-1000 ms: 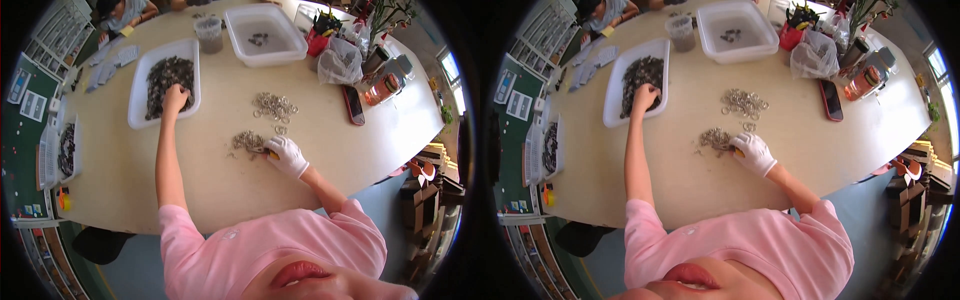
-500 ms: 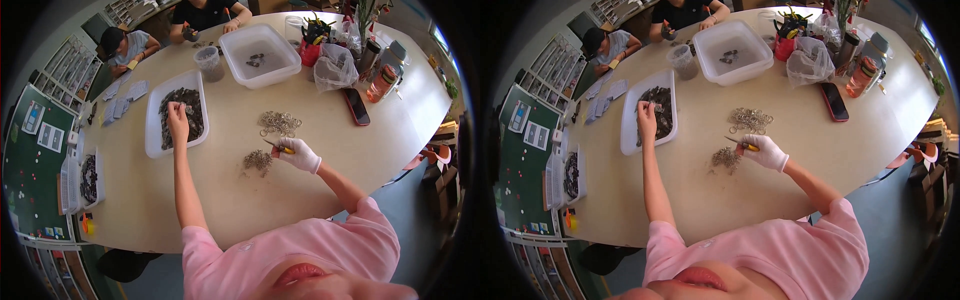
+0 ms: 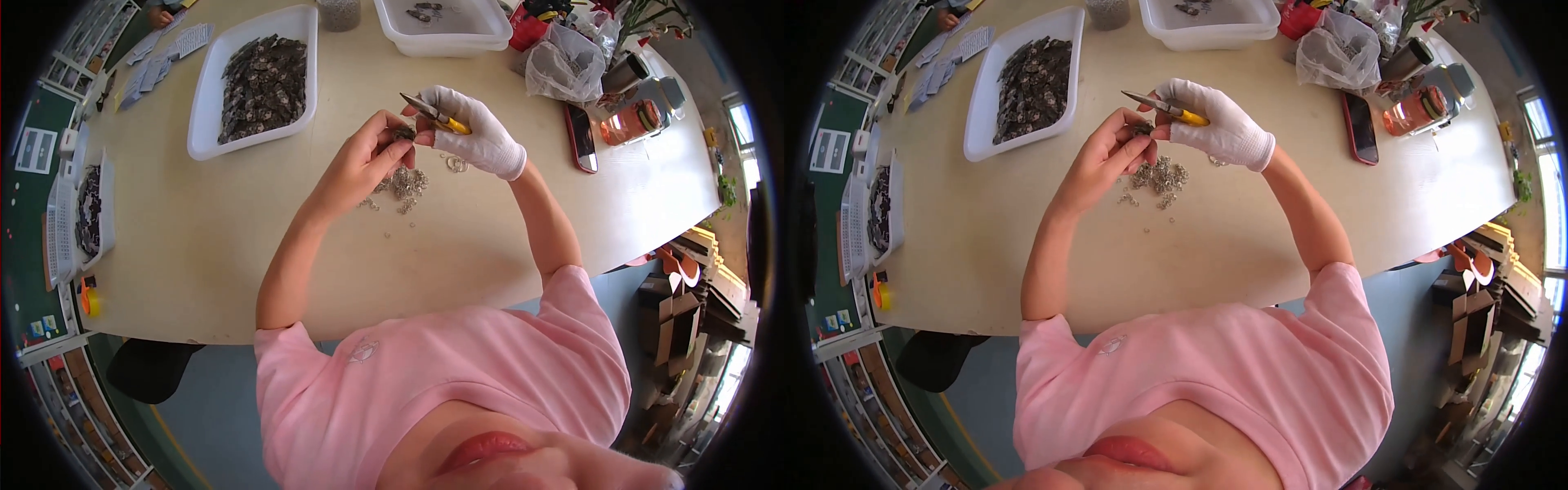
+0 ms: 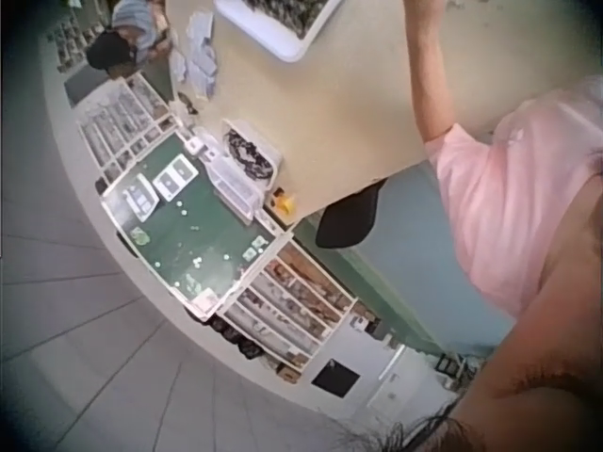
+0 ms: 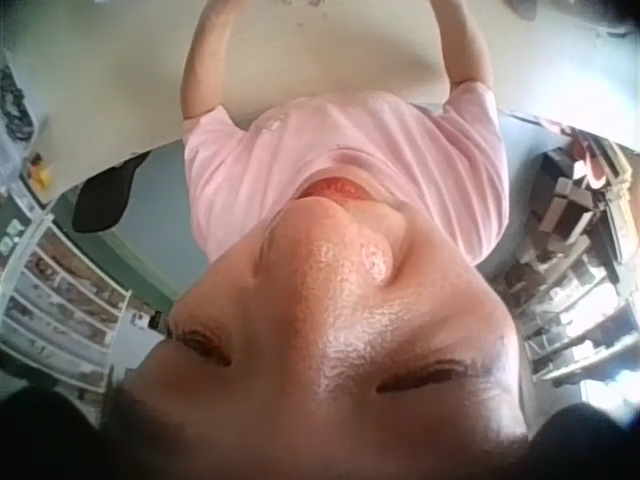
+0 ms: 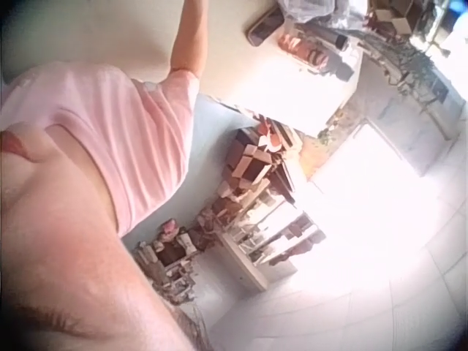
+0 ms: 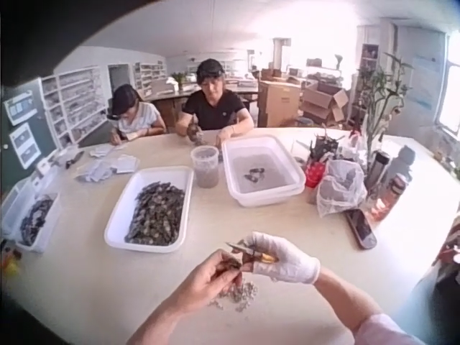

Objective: The person assembles small metal rings and components into jewelry chains using pliers, sorting them into white trays.

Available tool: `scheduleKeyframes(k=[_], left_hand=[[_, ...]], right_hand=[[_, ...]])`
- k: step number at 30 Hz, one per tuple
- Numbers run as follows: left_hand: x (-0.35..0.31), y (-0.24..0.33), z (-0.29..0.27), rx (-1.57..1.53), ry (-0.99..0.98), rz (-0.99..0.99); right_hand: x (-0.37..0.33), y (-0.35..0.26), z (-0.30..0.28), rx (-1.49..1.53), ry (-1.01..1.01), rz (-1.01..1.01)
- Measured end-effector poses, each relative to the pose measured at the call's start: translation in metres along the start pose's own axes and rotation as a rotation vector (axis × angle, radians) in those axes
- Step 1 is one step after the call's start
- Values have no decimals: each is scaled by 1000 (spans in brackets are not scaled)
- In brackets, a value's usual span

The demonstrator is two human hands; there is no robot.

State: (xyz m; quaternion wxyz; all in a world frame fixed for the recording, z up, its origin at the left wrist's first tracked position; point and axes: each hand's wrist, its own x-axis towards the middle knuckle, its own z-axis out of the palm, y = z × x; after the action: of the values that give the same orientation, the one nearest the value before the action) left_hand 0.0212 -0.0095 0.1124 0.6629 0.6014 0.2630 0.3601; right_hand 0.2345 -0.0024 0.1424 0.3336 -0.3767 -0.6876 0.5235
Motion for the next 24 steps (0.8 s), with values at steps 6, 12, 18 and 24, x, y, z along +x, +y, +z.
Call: scheduleKeyframes(k=[6, 12, 18, 24], left_hand=[[-6, 6, 6, 281, 43, 79], [-7, 12, 13, 487, 49, 67], [0, -3, 7, 1015, 232, 637], [7, -14, -3, 890, 354, 565]], right_hand=[[-4, -3, -2, -51, -30, 77], [-7, 7, -2, 27, -20, 16], [-11, 13, 3, 162, 69, 116], [45, 44, -77, -1227, 564, -361]])
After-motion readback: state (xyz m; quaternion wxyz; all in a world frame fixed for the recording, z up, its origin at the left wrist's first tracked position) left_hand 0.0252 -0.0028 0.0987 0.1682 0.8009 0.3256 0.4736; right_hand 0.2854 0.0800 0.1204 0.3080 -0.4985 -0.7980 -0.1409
